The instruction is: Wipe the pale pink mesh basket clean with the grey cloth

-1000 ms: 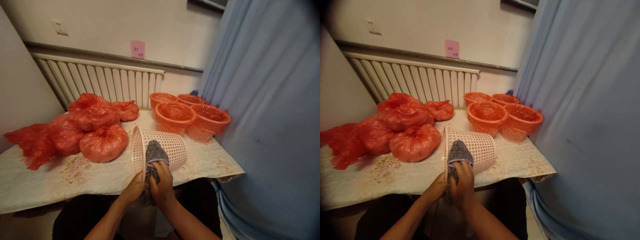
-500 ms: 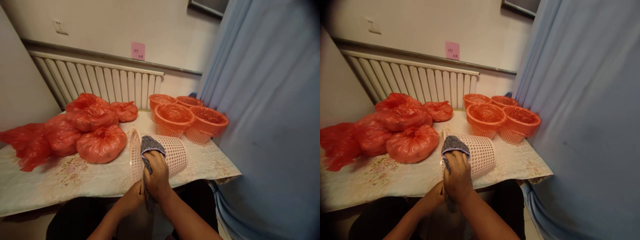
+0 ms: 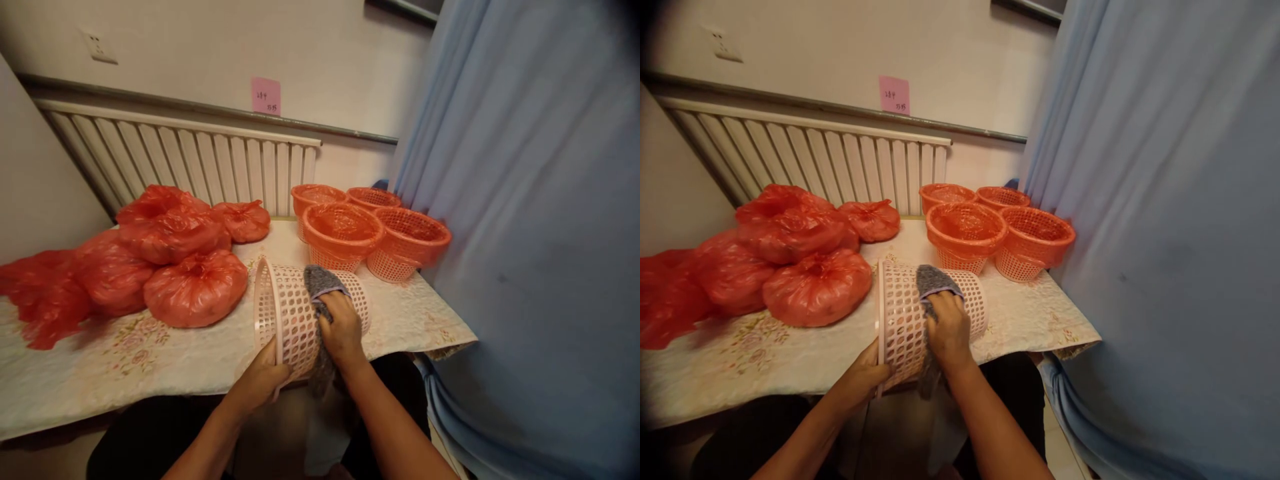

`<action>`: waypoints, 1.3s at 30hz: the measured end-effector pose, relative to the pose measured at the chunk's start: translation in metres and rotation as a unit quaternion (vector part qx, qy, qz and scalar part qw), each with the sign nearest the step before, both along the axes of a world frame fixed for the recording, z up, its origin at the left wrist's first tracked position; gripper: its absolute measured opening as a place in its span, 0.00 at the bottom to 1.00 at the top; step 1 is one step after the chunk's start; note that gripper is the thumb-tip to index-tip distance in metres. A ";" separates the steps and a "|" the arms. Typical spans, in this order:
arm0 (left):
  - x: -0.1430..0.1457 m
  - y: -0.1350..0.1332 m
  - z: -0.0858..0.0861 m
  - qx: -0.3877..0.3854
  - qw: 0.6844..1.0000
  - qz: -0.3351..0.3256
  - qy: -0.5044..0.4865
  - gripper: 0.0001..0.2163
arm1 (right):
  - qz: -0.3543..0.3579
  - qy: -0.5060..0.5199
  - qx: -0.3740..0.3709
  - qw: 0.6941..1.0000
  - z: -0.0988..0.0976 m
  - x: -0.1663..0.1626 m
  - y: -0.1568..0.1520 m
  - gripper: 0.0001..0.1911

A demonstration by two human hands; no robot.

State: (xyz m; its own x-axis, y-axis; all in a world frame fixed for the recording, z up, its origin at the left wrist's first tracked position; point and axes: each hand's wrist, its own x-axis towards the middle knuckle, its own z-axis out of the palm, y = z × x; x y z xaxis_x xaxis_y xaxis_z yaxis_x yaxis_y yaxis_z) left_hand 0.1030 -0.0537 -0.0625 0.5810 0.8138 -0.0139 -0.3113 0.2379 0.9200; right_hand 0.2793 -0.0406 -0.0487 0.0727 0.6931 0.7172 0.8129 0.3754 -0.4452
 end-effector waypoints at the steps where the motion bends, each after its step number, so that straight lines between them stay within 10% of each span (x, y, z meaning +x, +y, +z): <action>1: 0.000 0.000 0.002 0.004 1.000 -0.004 -0.003 0.32 | -0.024 0.006 -0.005 1.000 -0.005 0.015 0.005 0.21; 9: -0.011 0.005 -0.024 0.056 0.997 -0.005 0.058 0.32 | -0.198 0.052 -0.012 0.979 -0.040 0.080 0.004 0.21; 21: -0.009 0.005 -0.013 0.099 0.987 0.028 0.121 0.21 | 0.098 0.097 0.001 0.990 -0.013 -0.065 -0.058 0.17; 30: -0.013 -0.008 -0.029 0.122 0.983 -0.015 0.134 0.23 | 0.101 0.014 0.006 0.995 0.038 -0.063 -0.007 0.26; 39: -0.015 -0.005 -0.039 0.130 0.977 0.014 0.170 0.22 | 0.081 0.004 -0.001 0.997 0.020 -0.062 -0.024 0.27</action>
State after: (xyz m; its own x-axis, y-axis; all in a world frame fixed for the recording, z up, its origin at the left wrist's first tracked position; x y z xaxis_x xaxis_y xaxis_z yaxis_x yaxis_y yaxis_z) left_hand 0.0885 -0.0582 -0.1017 0.5566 0.8308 0.0079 0.0188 -0.0220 0.9996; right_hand 0.2176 -0.0649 -0.0291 -0.0350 0.6974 0.7158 0.7378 0.5012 -0.4522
